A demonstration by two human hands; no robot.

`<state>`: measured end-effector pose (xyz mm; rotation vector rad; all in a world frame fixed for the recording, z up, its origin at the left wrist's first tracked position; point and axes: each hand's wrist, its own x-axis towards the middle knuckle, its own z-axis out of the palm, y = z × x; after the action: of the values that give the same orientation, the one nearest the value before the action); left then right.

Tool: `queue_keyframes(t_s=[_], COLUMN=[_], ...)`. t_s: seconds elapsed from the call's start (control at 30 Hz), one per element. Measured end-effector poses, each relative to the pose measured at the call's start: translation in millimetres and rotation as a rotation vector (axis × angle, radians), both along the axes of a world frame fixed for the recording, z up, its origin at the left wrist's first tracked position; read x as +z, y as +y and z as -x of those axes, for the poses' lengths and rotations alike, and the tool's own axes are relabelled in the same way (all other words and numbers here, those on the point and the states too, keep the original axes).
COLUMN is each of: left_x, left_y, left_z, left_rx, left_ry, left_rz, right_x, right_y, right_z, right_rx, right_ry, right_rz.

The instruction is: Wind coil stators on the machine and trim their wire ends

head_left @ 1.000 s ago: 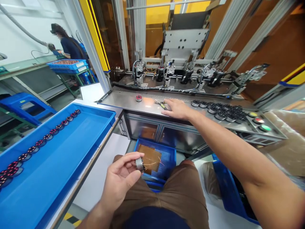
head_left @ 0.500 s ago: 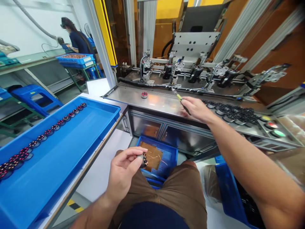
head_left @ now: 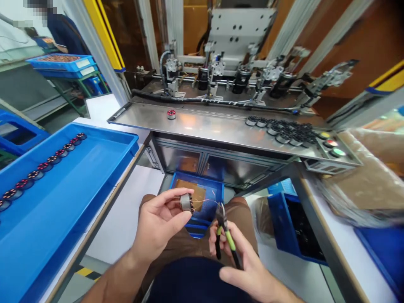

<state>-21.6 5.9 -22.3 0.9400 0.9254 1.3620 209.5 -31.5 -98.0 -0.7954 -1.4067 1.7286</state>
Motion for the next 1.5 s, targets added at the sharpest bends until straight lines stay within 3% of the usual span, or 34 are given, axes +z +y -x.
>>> queue_keyframes(t_s=[0.17, 0.27, 0.77, 1.13, 1.5], left_x=[-0.1, 0.4, 3.6, 2.7, 2.7], left_y=[-2.0, -6.9, -11.4, -18.8, -21.9], left_z=[-10.5, -9.0, -8.6, -7.2, -7.1], left_rx=[-0.036, -0.017, 0.023, 0.099, 0.103], left_ry=[0.039, 0.042, 0.097, 0.214, 0.303], left_rz=[-0.025, -0.034, -0.045, -0.249, -0.284], right_x=[26.1, 35.4, 30.5, 34.1, 31.9], right_y=[8.8, 17.0, 17.6, 21.4, 26.1], right_z=[5.3, 14.9, 23.5, 25.3, 25.4], right_rx=[-0.074, -0.116, -0.141, -0.105, -0.112], right_ry=[-0.279, -0.312, -0.293, -0.263, -0.23], right_rz=[-0.513, -0.683, -0.708, -0.727, -0.761])
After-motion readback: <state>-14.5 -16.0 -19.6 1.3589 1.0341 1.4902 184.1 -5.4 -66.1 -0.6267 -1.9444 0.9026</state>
